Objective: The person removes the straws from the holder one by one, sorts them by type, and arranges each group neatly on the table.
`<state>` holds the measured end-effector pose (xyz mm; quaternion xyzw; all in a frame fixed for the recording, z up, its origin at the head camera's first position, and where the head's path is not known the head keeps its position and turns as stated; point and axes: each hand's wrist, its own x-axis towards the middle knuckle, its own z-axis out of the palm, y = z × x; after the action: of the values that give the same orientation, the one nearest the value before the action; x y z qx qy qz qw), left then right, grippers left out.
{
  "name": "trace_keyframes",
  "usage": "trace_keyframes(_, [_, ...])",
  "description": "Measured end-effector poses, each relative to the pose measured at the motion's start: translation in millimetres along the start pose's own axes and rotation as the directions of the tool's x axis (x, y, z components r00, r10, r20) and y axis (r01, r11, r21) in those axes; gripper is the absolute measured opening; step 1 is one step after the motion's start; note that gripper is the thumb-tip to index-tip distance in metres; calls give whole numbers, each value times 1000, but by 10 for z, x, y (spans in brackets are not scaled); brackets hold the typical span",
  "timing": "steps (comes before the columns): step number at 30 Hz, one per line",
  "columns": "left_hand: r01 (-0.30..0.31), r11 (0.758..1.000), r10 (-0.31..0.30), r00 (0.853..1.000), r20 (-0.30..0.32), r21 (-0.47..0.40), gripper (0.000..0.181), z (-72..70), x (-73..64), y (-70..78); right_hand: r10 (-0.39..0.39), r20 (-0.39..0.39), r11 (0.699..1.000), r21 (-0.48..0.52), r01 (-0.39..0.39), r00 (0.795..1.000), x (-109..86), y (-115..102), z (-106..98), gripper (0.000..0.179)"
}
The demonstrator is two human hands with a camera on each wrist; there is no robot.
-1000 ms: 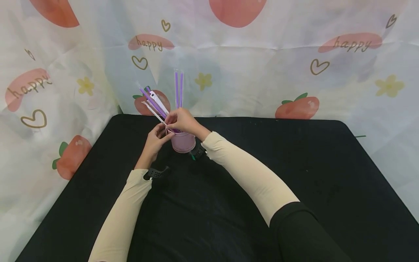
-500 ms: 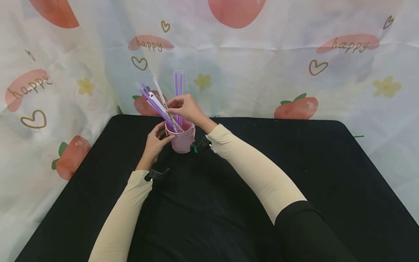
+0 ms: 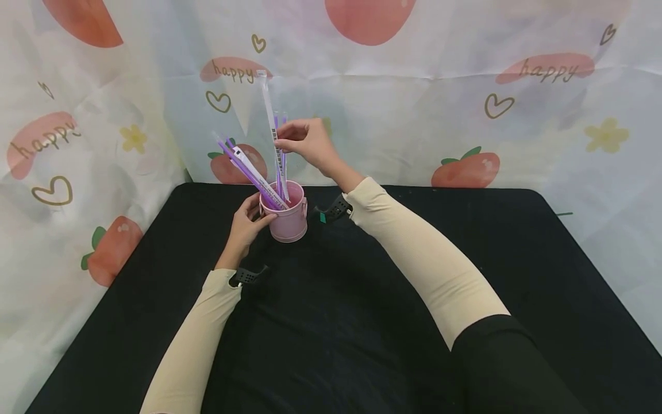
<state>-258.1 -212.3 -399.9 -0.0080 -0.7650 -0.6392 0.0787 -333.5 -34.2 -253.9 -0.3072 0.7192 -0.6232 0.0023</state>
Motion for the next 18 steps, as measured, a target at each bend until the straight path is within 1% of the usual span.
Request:
trace_keyframes(6, [-11,1000,11,1000,-7,8,68,7,16,-50,-15,-3,1000,10,15,1000,-68,-143,-194,21])
trace_keyframes(10, [-14,1000,14,1000,-9,0,68,9,10,-35,2,-13,1000,-9,-2,1000,-147,-213,-364,23])
trace_keyframes(12, [-11,1000,11,1000,-10,-23,68,14,-8,-2,14,-20,999,-30,-15,1000,-203,-238,-460,23])
trace_keyframes(14, [-3,999,2,1000,-9,-37,68,22,-45,66,26,-27,998,-53,-27,999,-270,-265,-556,22])
trace_keyframes(18, [5,999,-6,1000,-13,-40,67,45,-127,205,37,-38,996,-79,-40,999,-412,-294,-743,21])
